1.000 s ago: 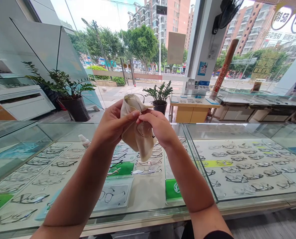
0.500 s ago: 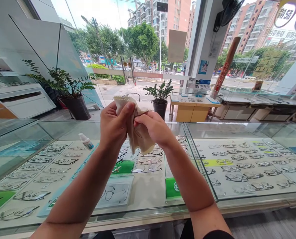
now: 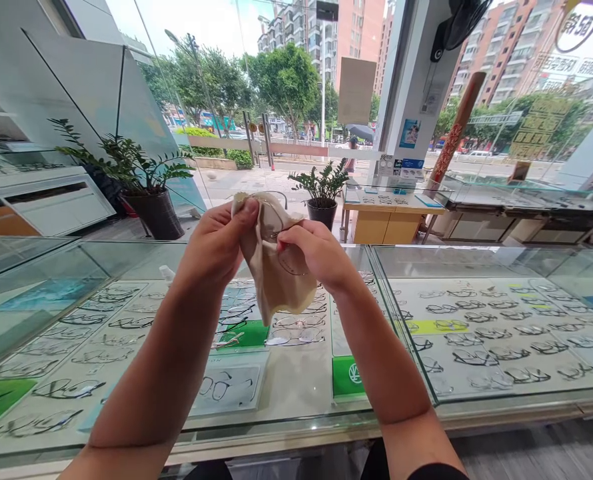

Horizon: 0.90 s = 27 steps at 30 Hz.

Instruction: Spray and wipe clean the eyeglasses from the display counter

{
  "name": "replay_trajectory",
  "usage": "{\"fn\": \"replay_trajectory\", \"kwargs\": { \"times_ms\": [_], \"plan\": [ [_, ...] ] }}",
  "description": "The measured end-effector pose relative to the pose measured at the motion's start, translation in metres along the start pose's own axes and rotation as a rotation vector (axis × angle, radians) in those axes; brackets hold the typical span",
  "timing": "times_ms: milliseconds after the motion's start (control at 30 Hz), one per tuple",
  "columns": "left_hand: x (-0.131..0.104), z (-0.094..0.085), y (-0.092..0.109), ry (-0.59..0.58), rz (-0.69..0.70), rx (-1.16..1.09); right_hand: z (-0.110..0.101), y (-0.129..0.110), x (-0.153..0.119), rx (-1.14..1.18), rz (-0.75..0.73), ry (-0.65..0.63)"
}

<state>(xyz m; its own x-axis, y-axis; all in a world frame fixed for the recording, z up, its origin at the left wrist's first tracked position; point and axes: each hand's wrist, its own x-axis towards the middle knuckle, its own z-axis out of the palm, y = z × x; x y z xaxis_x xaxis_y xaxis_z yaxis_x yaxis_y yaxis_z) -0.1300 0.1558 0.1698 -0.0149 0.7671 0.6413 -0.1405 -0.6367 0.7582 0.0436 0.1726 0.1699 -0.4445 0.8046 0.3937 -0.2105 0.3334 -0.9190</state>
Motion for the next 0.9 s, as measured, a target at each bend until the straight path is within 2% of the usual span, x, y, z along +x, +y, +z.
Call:
{"fn": "replay_trajectory", "kwargs": {
  "times_ms": [167,333,433,567,733,833,900],
  "plan": [
    [0.001,-0.013,0.007,-0.164,-0.034,0.029,-0.006,-0.004,-0.001,0.089,0.020,-0.038],
    [-0.002,-0.010,0.014,-0.240,-0.043,0.048,-0.009,-0.004,-0.001,0.113,0.035,-0.038],
    [-0.002,-0.004,0.009,-0.175,0.020,0.070,-0.008,-0.003,-0.001,0.111,0.024,-0.023],
    [-0.001,0.009,-0.002,-0.012,0.126,0.104,-0.003,-0.001,-0.004,0.125,0.006,0.016],
    [-0.007,0.021,-0.010,0.194,0.232,0.109,0.010,0.001,-0.007,0.174,0.040,-0.053],
    [-0.009,0.022,-0.009,0.295,0.234,0.115,0.014,0.001,-0.007,0.167,0.044,-0.082],
    [-0.008,0.020,-0.009,0.279,0.180,0.074,0.013,0.002,-0.006,0.163,0.015,-0.044]
  ]
}}
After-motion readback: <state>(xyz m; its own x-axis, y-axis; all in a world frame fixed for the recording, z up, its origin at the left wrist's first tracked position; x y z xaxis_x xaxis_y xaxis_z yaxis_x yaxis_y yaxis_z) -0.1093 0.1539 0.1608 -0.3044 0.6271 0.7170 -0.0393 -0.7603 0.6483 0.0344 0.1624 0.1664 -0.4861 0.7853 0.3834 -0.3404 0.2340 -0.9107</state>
